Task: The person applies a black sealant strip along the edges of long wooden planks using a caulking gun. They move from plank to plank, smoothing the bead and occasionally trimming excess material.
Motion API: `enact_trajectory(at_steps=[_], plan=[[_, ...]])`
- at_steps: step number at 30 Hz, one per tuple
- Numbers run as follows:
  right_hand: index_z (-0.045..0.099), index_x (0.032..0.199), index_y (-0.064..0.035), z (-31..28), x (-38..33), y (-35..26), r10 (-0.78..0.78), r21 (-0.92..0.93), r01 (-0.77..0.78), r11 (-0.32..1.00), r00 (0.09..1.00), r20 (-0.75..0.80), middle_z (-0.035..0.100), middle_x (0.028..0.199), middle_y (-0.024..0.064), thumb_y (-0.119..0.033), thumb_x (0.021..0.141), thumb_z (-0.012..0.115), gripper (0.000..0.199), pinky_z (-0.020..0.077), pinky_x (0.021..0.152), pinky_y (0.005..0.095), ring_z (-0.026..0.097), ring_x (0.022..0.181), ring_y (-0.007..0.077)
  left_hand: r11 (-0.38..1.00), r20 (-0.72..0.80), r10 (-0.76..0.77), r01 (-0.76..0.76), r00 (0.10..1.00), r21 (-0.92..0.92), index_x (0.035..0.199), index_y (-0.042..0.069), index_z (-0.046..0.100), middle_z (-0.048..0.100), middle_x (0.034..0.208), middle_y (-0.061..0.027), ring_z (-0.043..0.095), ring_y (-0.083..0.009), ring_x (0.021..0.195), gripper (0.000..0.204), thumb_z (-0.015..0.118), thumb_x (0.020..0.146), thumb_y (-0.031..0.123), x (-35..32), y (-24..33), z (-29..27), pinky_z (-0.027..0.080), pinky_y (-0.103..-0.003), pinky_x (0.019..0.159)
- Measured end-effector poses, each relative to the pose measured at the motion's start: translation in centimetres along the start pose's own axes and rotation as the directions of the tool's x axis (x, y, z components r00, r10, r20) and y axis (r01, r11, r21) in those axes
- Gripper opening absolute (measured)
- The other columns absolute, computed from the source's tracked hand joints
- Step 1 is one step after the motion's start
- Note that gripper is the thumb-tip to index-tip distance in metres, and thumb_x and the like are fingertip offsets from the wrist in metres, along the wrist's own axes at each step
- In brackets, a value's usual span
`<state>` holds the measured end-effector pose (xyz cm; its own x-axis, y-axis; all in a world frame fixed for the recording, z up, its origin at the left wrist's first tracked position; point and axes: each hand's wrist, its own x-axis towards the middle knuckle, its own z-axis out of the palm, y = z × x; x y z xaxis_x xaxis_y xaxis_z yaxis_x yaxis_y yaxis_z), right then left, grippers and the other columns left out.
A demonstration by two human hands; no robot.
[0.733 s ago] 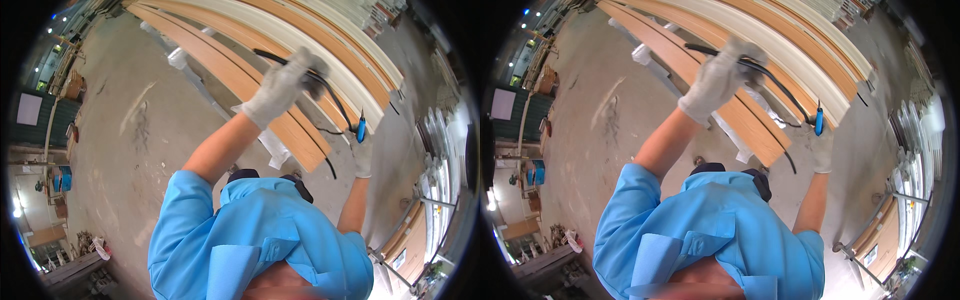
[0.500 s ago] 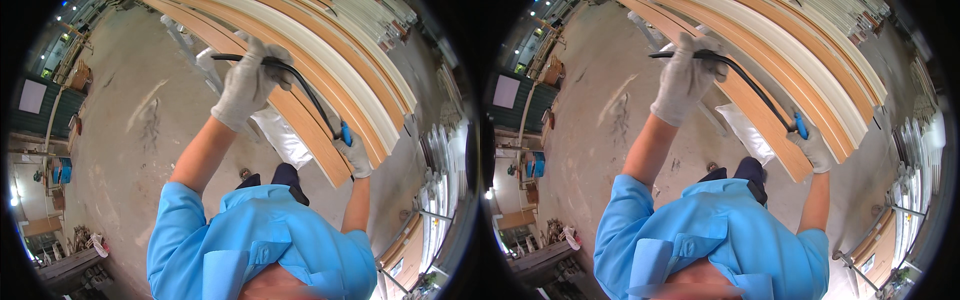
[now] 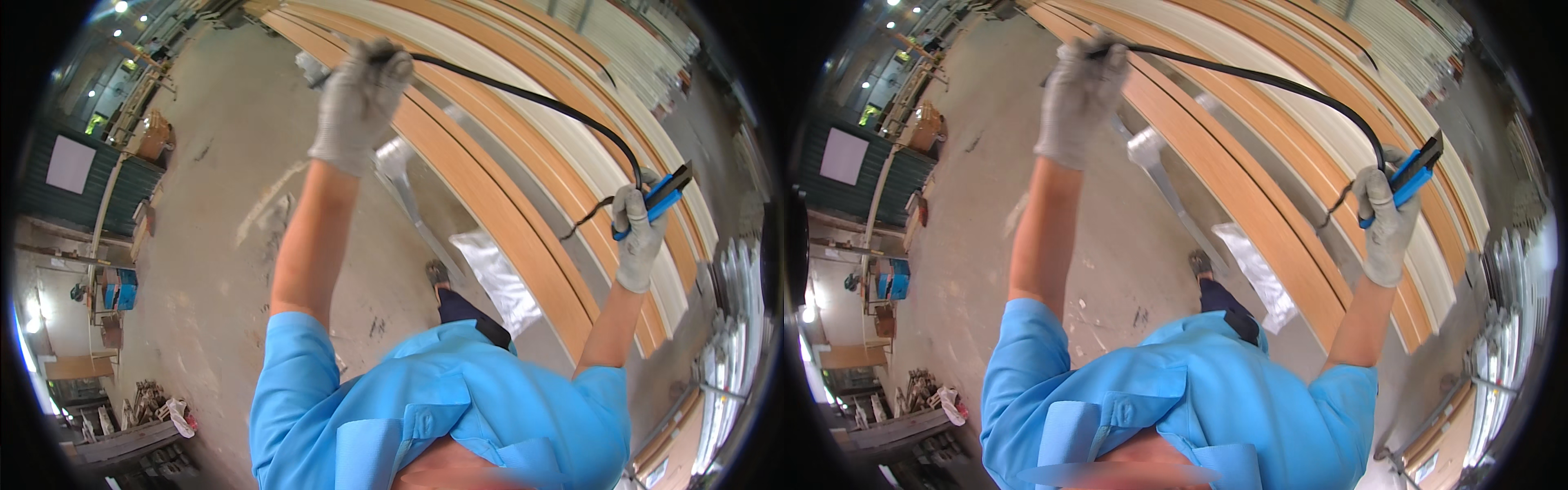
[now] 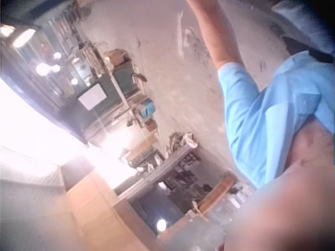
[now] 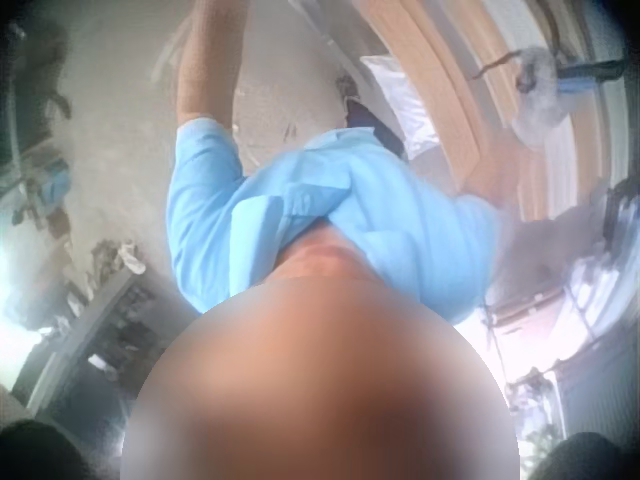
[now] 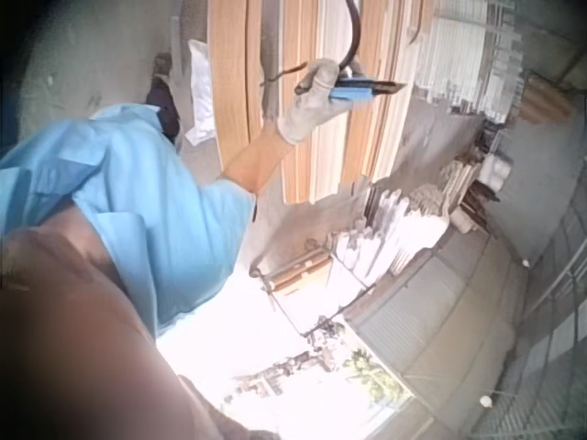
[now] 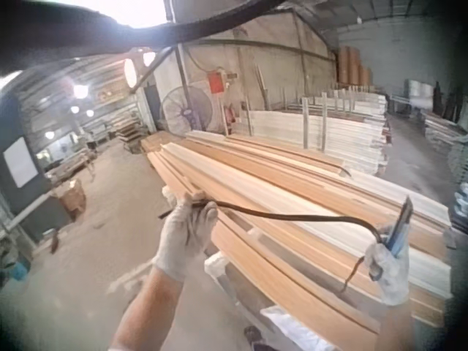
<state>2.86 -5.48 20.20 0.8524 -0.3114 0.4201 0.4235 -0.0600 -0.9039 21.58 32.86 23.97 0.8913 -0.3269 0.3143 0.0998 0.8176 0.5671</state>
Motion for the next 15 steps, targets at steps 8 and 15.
enact_trajectory(at_steps=[8, 15], plan=[[0.062, 0.123, 0.0014, 8.8, 9.7, 5.5, 0.105, -0.125, -0.102, 0.987, 0.994, 0.016, 0.065, 0.071, 0.0021, -0.026, 0.095, 0.076, 0.042, 0.0308, 0.045, 0.0183, 0.044, 0.049, 0.0012, 0.977, -0.540, -0.210, 0.192, 0.815, -0.091, 0.109, -0.004, 0.054, 0.064, 0.103, -0.0211, 0.071, -0.0304, 0.096, 0.021, 0.058, 0.105, 0.016, 11.8, -6.1, -11.9, 0.068, -0.033, 0.084], [0.066, 0.120, -0.0008, 15.1, 13.2, 9.7, 0.280, -0.246, -0.263, 0.933, 0.959, 0.038, 0.066, 0.080, 0.0026, -0.021, 0.094, 0.077, 0.034, 0.0458, 0.059, 0.0217, 0.061, 0.070, 0.0070, 0.942, -0.662, -0.278, 0.334, 0.696, -0.045, 0.134, -0.009, 0.039, 0.054, 0.126, -0.0338, 0.066, -0.0388, 0.115, 0.044, 0.056, 0.106, 0.020, 17.9, -9.6, -20.3, 0.068, -0.037, 0.087]])
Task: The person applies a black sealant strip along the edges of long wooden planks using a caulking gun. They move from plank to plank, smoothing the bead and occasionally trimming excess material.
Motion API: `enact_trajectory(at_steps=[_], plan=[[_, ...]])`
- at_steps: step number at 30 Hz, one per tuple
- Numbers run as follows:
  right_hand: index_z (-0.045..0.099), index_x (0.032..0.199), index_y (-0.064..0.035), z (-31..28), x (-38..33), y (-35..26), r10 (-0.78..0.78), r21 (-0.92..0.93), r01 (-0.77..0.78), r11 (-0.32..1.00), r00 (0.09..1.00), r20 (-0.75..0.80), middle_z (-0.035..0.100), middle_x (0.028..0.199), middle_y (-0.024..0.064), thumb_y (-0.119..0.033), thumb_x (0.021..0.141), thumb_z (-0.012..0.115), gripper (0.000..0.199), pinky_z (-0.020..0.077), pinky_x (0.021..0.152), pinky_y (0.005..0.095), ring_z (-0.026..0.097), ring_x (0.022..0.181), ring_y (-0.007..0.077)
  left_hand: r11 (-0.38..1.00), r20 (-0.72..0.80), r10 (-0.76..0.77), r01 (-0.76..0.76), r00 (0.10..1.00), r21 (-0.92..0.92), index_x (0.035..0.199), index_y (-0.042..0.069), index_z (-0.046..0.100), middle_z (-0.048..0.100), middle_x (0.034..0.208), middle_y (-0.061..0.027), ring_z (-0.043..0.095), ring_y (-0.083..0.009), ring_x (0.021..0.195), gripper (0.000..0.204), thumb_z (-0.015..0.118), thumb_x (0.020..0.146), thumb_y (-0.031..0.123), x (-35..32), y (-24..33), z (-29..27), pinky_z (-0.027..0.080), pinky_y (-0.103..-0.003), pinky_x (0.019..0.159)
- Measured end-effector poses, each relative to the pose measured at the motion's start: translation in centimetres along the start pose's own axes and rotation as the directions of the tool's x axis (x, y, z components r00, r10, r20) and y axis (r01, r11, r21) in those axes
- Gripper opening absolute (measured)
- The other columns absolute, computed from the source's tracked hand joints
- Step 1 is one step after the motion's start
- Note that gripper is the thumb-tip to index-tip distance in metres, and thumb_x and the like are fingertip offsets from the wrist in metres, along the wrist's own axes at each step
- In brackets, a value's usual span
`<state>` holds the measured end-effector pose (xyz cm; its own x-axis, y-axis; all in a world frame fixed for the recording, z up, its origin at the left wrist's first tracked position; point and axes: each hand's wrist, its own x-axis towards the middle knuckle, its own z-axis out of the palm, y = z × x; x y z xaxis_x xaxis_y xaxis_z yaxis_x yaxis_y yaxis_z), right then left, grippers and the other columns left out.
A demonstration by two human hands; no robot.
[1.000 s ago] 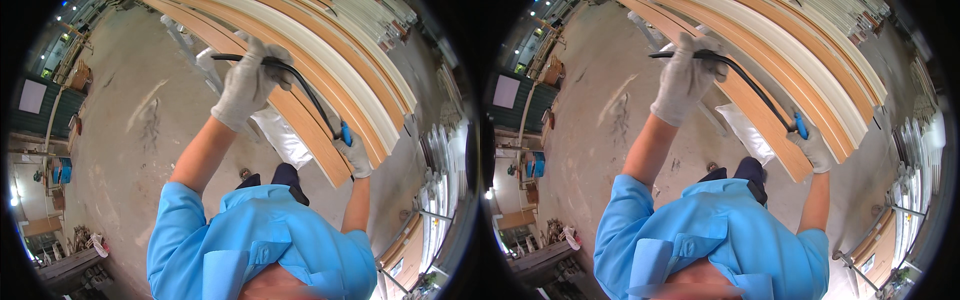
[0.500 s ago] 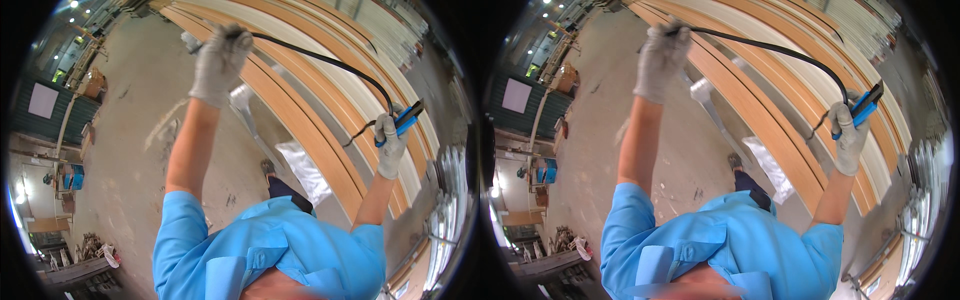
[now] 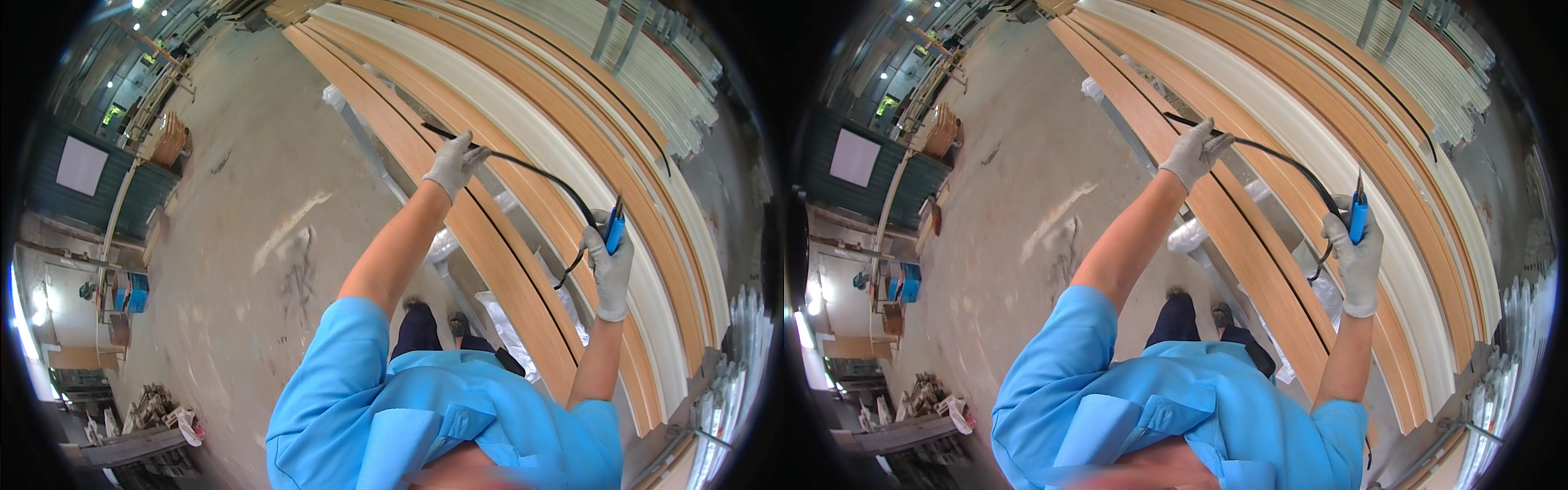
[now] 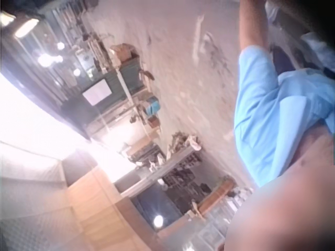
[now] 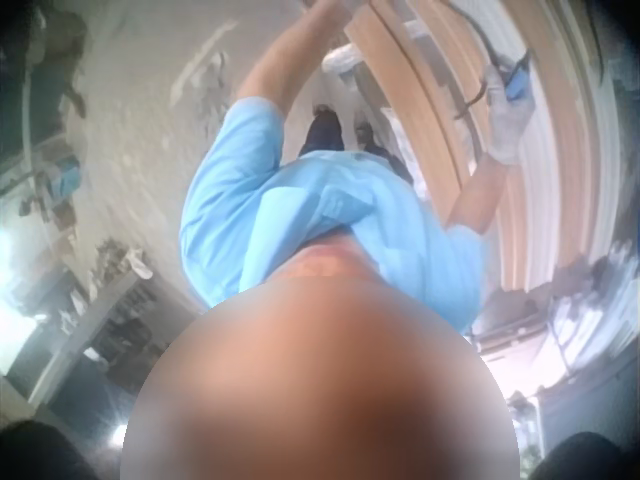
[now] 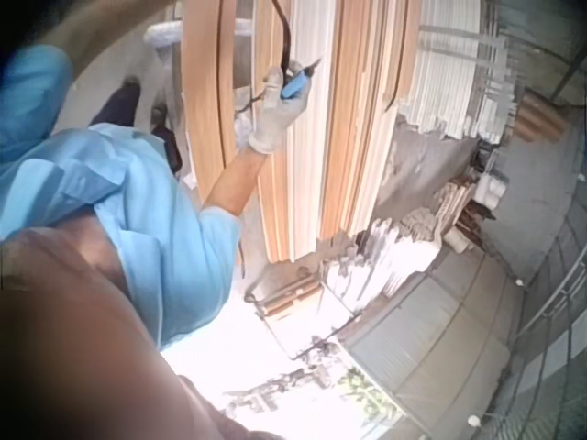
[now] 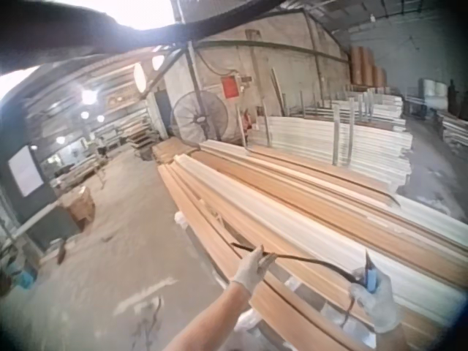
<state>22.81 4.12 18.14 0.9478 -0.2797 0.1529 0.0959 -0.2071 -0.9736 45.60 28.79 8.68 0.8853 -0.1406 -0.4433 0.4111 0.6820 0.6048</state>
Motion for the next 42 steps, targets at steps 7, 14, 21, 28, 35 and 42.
enact_trajectory(at_steps=[7, 14, 21, 28, 35, 42], plan=[[0.067, 0.115, 0.0013, 7.6, 6.7, 2.5, 0.151, -0.177, -0.154, 0.972, 0.988, -0.034, 0.067, 0.083, 0.0053, -0.014, 0.092, 0.073, 0.029, 0.0511, 0.068, 0.0281, 0.063, 0.073, 0.0120, 0.971, -0.101, -0.178, 0.192, 0.979, 0.144, 0.154, -0.008, 0.018, 0.042, 0.144, -0.0397, 0.059, -0.0436, 0.125, 0.072, 0.058, 0.105, 0.026, 9.1, 1.5, -1.5, 0.061, -0.042, 0.099], [0.070, 0.110, -0.0058, 17.3, 14.6, 9.3, 0.204, -0.573, -0.133, 0.809, 0.977, 0.062, 0.069, 0.082, 0.0160, -0.030, 0.089, 0.075, 0.033, 0.0526, 0.075, 0.0347, 0.066, 0.073, 0.0250, 0.969, 0.186, -0.201, 0.167, 0.962, 0.184, 0.131, -0.007, 0.052, 0.058, 0.121, -0.0205, 0.064, -0.0328, 0.112, 0.043, 0.060, 0.105, 0.026, 12.4, 8.7, -9.6, 0.059, -0.042, 0.100], [0.070, 0.109, -0.0090, 28.3, 20.8, 12.6, 0.336, -0.690, -0.216, 0.691, 0.941, 0.041, 0.072, 0.094, 0.0228, -0.038, 0.091, 0.068, 0.034, 0.0533, 0.083, 0.0490, 0.069, 0.092, 0.0412, 0.979, 0.124, -0.144, 0.123, 0.982, 0.165, 0.128, -0.008, 0.052, 0.060, 0.119, -0.0200, 0.065, -0.0312, 0.108, 0.041, 0.059, 0.105, 0.024, 14.8, 14.9, -13.6, 0.059, -0.042, 0.099], [0.070, 0.107, -0.0091, 29.3, 24.4, 10.6, 0.054, -0.685, 0.044, 0.727, 0.991, 0.122, 0.073, 0.092, 0.0225, -0.041, 0.093, 0.066, 0.035, 0.0539, 0.080, 0.0511, 0.070, 0.088, 0.0424, 0.971, 0.110, -0.183, 0.162, 0.977, 0.175, 0.122, -0.006, 0.056, 0.060, 0.117, -0.0191, 0.066, -0.0303, 0.107, 0.036, 0.061, 0.105, 0.024, 18.1, 14.7, -13.1, 0.060, -0.041, 0.094], [0.070, 0.112, -0.0070, 8.5, 28.2, 13.8, -0.010, -0.911, -0.123, 0.395, 0.990, -0.138, 0.072, 0.096, 0.0237, -0.043, 0.096, 0.065, 0.040, 0.0515, 0.079, 0.0521, 0.070, 0.092, 0.0413, 0.951, 0.061, -0.174, 0.151, 0.983, 0.271, 0.118, -0.003, 0.059, 0.062, 0.108, -0.0147, 0.066, -0.0273, 0.100, 0.033, 0.062, 0.104, 0.026, 19.9, 14.4, -8.6, 0.060, -0.040, 0.093], [0.068, 0.102, -0.0015, 2.3, 30.0, 18.6, 0.346, -0.791, -0.135, 0.596, 0.933, 0.102, 0.069, 0.084, 0.0195, -0.039, 0.093, 0.067, 0.039, 0.0497, 0.075, 0.0439, 0.066, 0.078, 0.0326, 0.156, 0.428, 0.190, -0.458, 0.883, 0.875, 0.132, 0.009, 0.062, 0.065, 0.128, -0.0095, 0.065, -0.0304, 0.113, 0.046, 0.072, 0.094, 0.033, 26.1, 17.5, -1.0, 0.052, -0.044, 0.099]])
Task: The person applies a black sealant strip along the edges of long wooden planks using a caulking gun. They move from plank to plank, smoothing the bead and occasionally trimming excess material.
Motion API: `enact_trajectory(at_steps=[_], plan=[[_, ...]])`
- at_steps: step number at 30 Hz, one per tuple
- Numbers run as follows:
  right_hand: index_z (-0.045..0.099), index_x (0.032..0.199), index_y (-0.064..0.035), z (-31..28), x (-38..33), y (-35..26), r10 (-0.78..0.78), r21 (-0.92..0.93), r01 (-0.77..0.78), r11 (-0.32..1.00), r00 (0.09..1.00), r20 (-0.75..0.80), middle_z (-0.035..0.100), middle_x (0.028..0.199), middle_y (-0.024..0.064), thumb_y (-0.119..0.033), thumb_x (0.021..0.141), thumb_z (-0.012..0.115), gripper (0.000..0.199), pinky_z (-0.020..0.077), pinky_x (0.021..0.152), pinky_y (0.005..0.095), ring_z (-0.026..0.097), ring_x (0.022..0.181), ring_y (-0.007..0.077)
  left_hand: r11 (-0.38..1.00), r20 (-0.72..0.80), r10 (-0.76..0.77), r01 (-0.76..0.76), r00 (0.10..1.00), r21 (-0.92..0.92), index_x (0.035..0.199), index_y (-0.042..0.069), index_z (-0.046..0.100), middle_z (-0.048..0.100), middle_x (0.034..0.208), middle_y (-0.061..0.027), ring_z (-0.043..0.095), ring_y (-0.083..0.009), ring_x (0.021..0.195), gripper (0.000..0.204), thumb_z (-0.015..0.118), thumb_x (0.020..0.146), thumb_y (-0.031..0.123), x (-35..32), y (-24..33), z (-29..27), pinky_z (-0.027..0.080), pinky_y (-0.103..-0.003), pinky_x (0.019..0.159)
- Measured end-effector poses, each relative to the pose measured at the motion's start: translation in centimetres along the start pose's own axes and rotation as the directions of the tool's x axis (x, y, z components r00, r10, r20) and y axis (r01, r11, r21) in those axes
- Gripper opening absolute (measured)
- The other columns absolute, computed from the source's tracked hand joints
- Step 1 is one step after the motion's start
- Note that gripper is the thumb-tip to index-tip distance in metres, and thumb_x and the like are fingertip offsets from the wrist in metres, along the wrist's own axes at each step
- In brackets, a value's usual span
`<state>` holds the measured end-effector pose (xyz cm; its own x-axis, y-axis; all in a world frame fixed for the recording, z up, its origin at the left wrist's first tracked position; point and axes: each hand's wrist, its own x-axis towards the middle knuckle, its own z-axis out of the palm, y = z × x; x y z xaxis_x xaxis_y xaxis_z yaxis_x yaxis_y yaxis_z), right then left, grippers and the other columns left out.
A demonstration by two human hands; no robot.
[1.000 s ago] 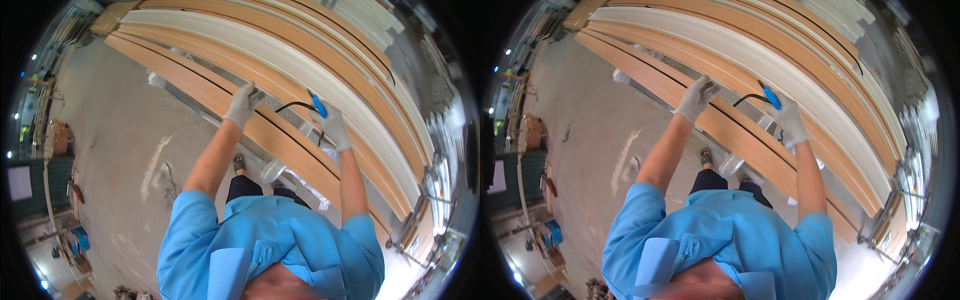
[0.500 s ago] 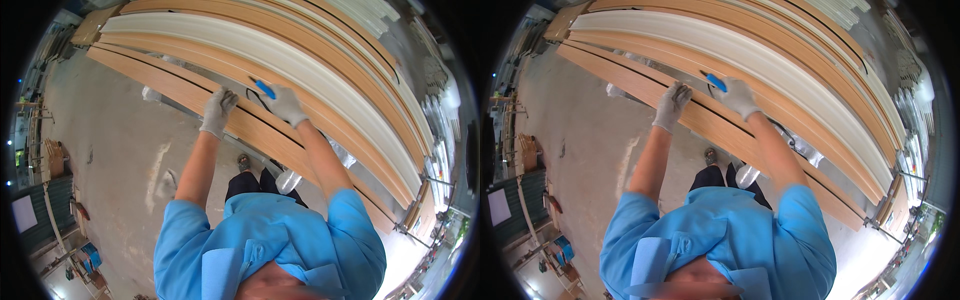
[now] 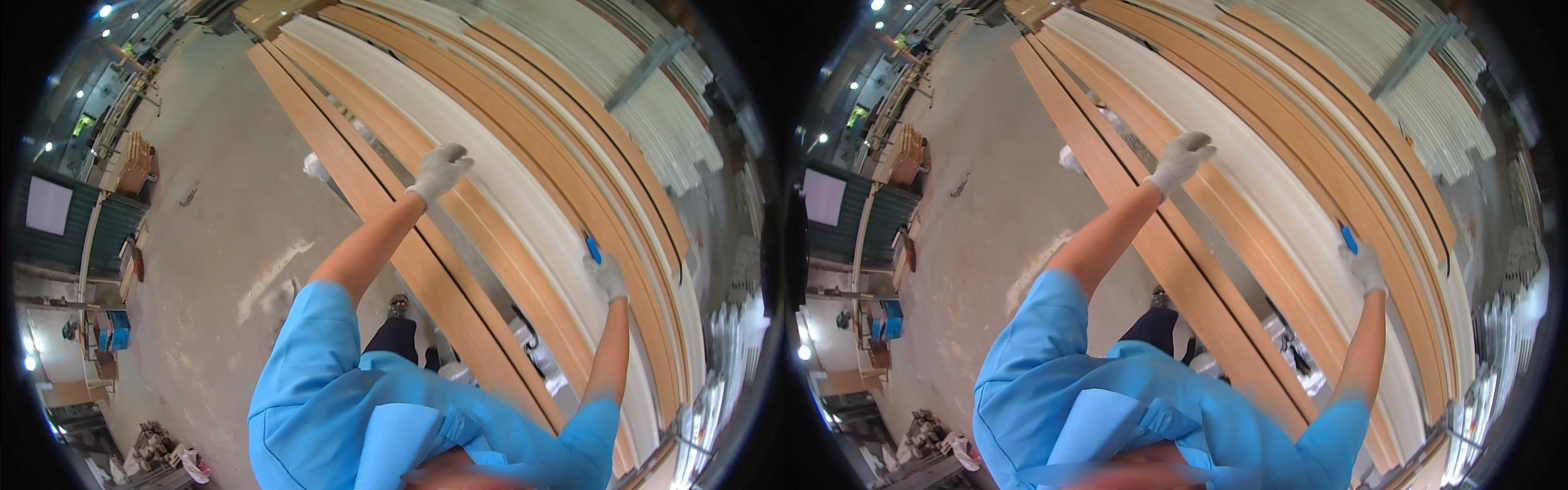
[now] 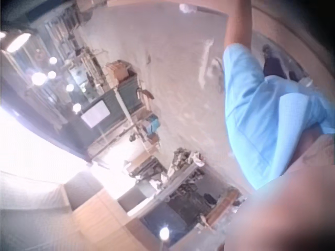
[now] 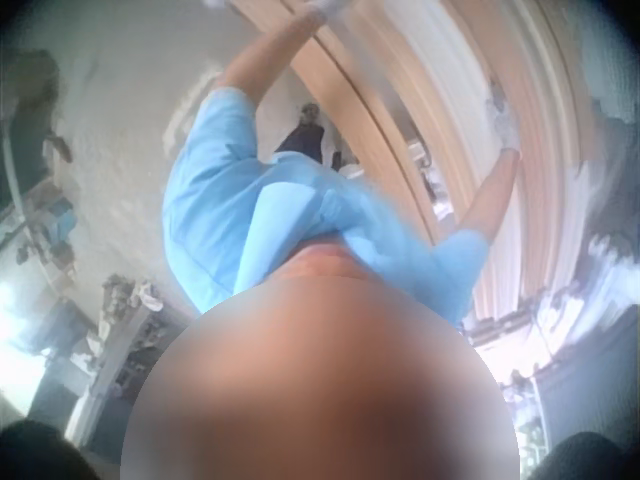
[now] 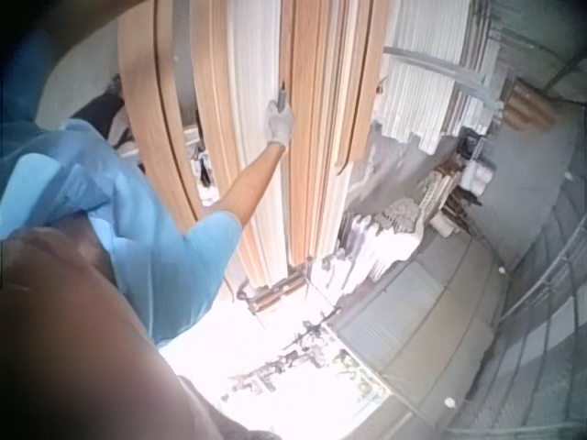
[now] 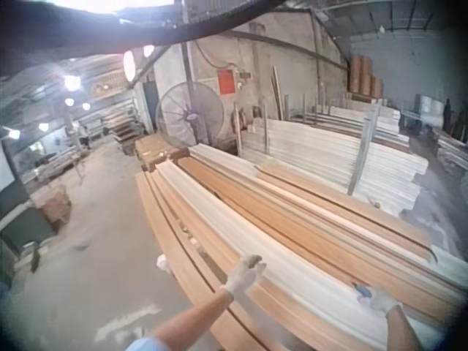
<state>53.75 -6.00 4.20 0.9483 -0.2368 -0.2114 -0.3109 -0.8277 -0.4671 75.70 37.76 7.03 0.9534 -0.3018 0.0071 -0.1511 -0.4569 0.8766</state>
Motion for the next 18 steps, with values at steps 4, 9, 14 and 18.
enact_trajectory(at_steps=[4, 9, 14, 18], plan=[[0.066, 0.089, -0.0013, -0.8, 0.3, -1.7, 0.114, 0.018, -0.117, 0.993, 0.986, 0.121, 0.058, 0.072, 0.0052, -0.037, 0.088, 0.075, 0.037, 0.0471, 0.065, 0.0394, 0.051, 0.066, 0.0180, 0.614, 0.305, 0.156, -0.334, 0.939, 0.715, 0.143, 0.023, 0.059, 0.064, 0.139, -0.0024, 0.059, -0.0305, 0.128, 0.064, 0.078, 0.084, 0.040, 9.0, 2.5, 0.1, 0.040, -0.053, 0.110], [0.065, 0.093, -0.0002, -1.1, -0.7, -3.1, 0.301, 0.095, -0.310, 0.946, 0.948, 0.100, 0.059, 0.077, 0.0074, -0.027, 0.085, 0.078, 0.031, 0.0477, 0.070, 0.0365, 0.051, 0.071, 0.0179, 0.331, 0.659, -0.009, -0.619, 0.752, 0.712, 0.147, 0.026, 0.056, 0.063, 0.141, 0.0003, 0.057, -0.0287, 0.132, 0.081, 0.086, 0.074, 0.047, 14.2, 3.6, 2.9, 0.031, -0.063, 0.112], [0.064, 0.095, 0.0028, -0.2, -2.5, -3.3, 0.331, 0.008, -0.331, 0.943, 0.943, 0.020, 0.064, 0.083, 0.0154, -0.027, 0.086, 0.078, 0.034, 0.0499, 0.076, 0.0414, 0.058, 0.078, 0.0254, 0.232, 0.755, -0.134, -0.720, 0.642, 0.654, 0.144, 0.026, 0.060, 0.067, 0.135, 0.0015, 0.059, -0.0273, 0.128, 0.084, 0.090, 0.068, 0.046, 15.6, 4.8, 4.3, 0.033, -0.061, 0.110], [0.066, 0.107, 0.0041, -0.1, -5.2, -5.3, 0.180, 0.067, -0.173, 0.983, 0.978, -0.104, 0.070, 0.100, 0.0214, -0.028, 0.087, 0.077, 0.040, 0.0512, 0.082, 0.0435, 0.067, 0.090, 0.0320, 0.222, 0.811, -0.172, -0.780, 0.559, 0.585, 0.131, 0.023, 0.070, 0.072, 0.123, -0.0003, 0.064, -0.0262, 0.120, 0.072, 0.092, 0.065, 0.042, 15.9, 6.0, 3.2, 0.040, -0.059, 0.100]])
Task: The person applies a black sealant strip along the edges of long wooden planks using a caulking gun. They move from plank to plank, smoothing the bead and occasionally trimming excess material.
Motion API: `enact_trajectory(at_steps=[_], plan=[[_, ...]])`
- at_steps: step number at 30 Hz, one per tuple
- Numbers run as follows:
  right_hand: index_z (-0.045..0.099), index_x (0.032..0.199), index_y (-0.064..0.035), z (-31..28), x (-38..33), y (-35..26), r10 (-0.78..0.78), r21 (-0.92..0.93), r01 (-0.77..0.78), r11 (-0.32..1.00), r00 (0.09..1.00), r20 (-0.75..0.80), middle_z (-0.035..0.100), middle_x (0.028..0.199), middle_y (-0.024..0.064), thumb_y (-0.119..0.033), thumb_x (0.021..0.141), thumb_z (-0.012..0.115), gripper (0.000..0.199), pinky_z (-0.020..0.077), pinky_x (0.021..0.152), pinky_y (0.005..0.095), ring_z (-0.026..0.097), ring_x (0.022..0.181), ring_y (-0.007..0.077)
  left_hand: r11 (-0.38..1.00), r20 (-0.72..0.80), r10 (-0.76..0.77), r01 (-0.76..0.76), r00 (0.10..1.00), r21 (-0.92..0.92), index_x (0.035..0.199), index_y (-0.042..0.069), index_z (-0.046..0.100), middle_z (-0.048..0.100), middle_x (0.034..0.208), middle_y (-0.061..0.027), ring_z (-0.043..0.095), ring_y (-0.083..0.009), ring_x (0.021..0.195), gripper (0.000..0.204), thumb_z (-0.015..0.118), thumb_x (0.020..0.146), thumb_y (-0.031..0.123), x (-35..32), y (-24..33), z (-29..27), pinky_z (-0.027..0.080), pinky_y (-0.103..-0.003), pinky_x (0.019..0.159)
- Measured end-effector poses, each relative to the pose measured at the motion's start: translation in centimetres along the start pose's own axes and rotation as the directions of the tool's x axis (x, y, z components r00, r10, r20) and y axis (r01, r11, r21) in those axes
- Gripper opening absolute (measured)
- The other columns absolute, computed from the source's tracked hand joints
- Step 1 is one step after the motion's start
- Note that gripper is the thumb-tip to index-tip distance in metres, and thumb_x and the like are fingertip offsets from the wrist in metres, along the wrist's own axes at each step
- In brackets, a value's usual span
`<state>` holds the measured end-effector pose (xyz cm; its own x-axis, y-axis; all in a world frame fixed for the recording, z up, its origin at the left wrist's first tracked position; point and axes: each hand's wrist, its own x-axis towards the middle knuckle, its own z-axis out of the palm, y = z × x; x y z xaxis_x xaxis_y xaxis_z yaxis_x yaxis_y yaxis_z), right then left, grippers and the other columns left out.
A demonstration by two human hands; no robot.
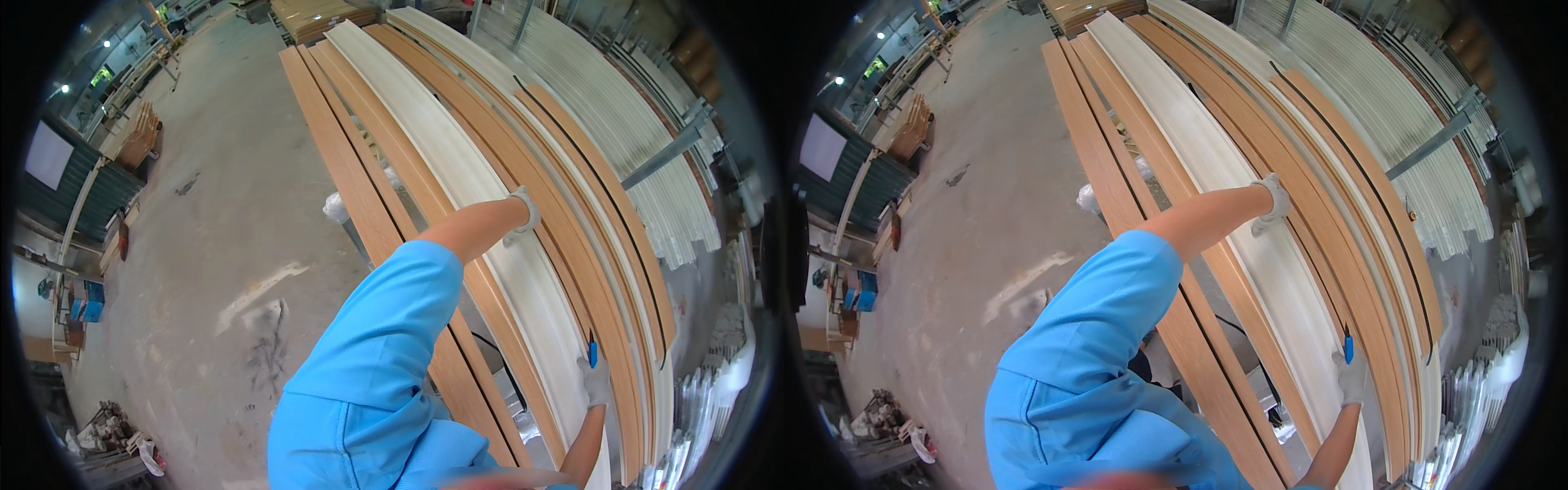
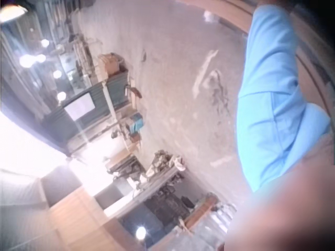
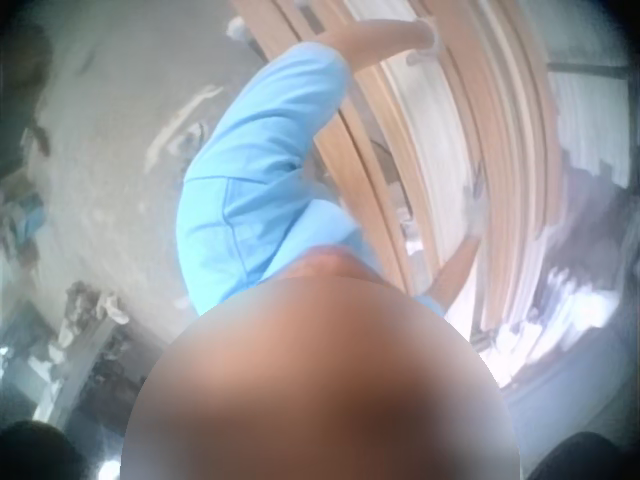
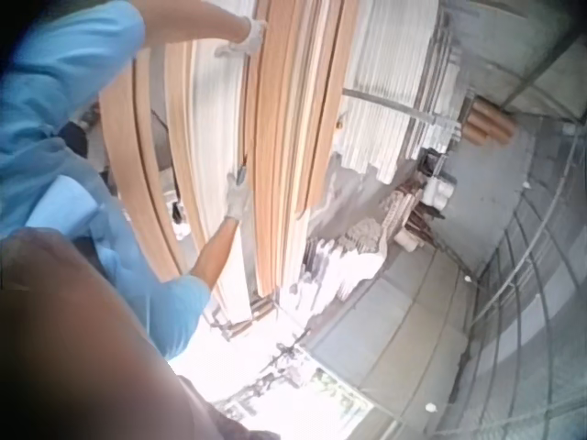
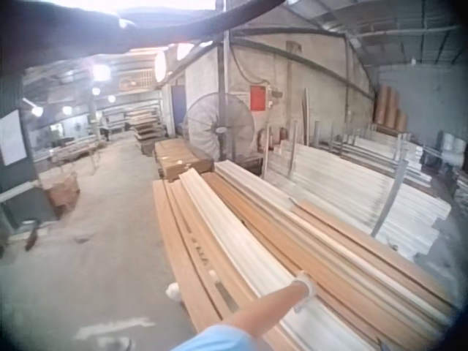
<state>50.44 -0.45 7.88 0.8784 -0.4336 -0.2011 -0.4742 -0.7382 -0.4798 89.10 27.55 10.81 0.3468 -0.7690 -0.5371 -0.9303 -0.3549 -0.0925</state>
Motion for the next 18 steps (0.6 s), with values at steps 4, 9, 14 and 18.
enact_trajectory(at_steps=[4, 9, 14, 18], plan=[[0.066, 0.120, 0.0018, -0.6, -4.2, -2.5, 0.042, -0.118, -0.046, 0.992, 0.998, -0.036, 0.070, 0.114, 0.0227, -0.025, 0.087, 0.077, 0.044, 0.0493, 0.093, 0.0456, 0.067, 0.105, 0.0367, 0.973, -0.088, 0.093, -0.109, 0.992, -0.205, 0.109, 0.016, 0.077, 0.074, 0.107, -0.0059, 0.067, -0.0279, 0.106, 0.054, 0.093, 0.062, 0.034, -2.5, -0.9, 0.5, 0.049, -0.049, 0.086], [0.063, 0.123, 0.0024, 0.1, -9.2, -4.6, -0.097, -0.263, 0.060, 0.963, 0.987, -0.131, 0.068, 0.109, 0.0236, -0.021, 0.087, 0.077, 0.045, 0.0486, 0.093, 0.0478, 0.064, 0.105, 0.0416, 0.950, -0.220, 0.163, -0.214, 0.962, -0.229, 0.094, 0.010, 0.072, 0.069, 0.091, -0.0094, 0.066, -0.0305, 0.094, 0.040, 0.090, 0.061, 0.025, -5.9, -1.4, 1.1, 0.051, -0.046, 0.079], [0.064, 0.125, -0.0043, 1.2, -13.0, -5.7, -0.075, -0.340, -0.009, 0.940, 0.970, -0.232, 0.070, 0.114, 0.0190, -0.017, 0.085, 0.078, 0.044, 0.0468, 0.097, 0.0501, 0.065, 0.108, 0.0388, 0.954, -0.241, 0.215, -0.256, 0.946, -0.154, 0.094, 0.009, 0.069, 0.067, 0.088, -0.0090, 0.068, -0.0317, 0.093, 0.035, 0.087, 0.068, 0.023, -9.1, -0.7, 1.6, 0.051, -0.048, 0.081], [0.067, 0.122, -0.0038, 2.1, -15.2, -7.6, -0.103, -0.294, 0.035, 0.955, 0.970, -0.221, 0.071, 0.114, 0.0188, -0.011, 0.084, 0.076, 0.040, 0.0508, 0.093, 0.0489, 0.067, 0.105, 0.0391, 0.981, -0.196, 0.192, -0.192, 0.962, 0.018, 0.105, 0.011, 0.071, 0.068, 0.093, -0.0086, 0.069, -0.0322, 0.101, 0.031, 0.081, 0.078, 0.021, -12.0, 0.2, 3.2, 0.053, -0.048, 0.084]])
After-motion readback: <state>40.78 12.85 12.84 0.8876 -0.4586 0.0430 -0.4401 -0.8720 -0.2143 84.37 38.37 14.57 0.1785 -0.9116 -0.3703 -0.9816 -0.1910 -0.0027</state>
